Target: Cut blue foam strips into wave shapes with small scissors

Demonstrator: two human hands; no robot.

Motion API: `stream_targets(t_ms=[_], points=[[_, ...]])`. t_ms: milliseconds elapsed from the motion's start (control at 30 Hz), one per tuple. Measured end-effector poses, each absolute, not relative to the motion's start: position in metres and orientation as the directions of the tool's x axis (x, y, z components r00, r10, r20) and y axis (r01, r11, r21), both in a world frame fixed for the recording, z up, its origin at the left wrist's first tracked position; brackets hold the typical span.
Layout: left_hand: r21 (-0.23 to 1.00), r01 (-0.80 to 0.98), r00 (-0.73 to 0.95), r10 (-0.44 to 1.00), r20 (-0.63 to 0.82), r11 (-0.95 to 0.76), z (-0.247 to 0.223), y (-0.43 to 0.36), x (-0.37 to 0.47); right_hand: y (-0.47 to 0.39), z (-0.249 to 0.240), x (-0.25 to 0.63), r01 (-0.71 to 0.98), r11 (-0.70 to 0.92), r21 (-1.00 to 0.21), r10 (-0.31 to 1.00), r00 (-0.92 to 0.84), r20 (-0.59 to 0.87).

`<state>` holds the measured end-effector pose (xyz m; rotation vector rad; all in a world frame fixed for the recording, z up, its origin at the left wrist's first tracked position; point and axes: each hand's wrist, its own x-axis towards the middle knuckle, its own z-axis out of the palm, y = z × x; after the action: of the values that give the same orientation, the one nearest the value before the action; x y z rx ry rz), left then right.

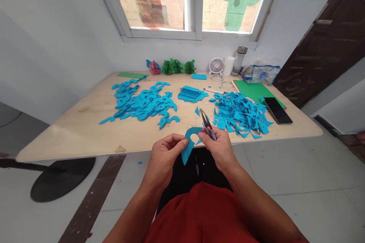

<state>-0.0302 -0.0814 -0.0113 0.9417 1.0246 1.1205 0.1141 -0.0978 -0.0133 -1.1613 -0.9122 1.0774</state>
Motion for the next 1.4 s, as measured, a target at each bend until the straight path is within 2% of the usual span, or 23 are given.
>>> stream_targets(t_ms=[433, 1000, 1133, 1400], points=[[0.940, -0.268, 0.148, 0.974, -0.174, 0.208, -0.011, -0.081, -0.026, -0.101, -0.009, 0.114, -0.217, 0.010, -0.976, 0.953, 0.297, -0.056], [0.932, -0.294, 0.174, 0.971, -0.163, 0.210, -0.005, -0.083, -0.030, -0.104, -0.007, 0.106, -0.262, 0.017, -0.965, 0.941, 0.330, -0.073], [0.929, -0.299, 0.214, 0.964, -0.158, 0.218, -0.004, -0.084, -0.033, -0.104, -0.009, 0.103, -0.296, 0.016, -0.955, 0.945, 0.317, -0.083], [0.933, -0.308, 0.173, 0.975, -0.136, 0.185, 0.003, -0.088, -0.028, -0.110, -0.013, 0.098, -0.282, 0.009, -0.959, 0.956, 0.284, -0.074]])
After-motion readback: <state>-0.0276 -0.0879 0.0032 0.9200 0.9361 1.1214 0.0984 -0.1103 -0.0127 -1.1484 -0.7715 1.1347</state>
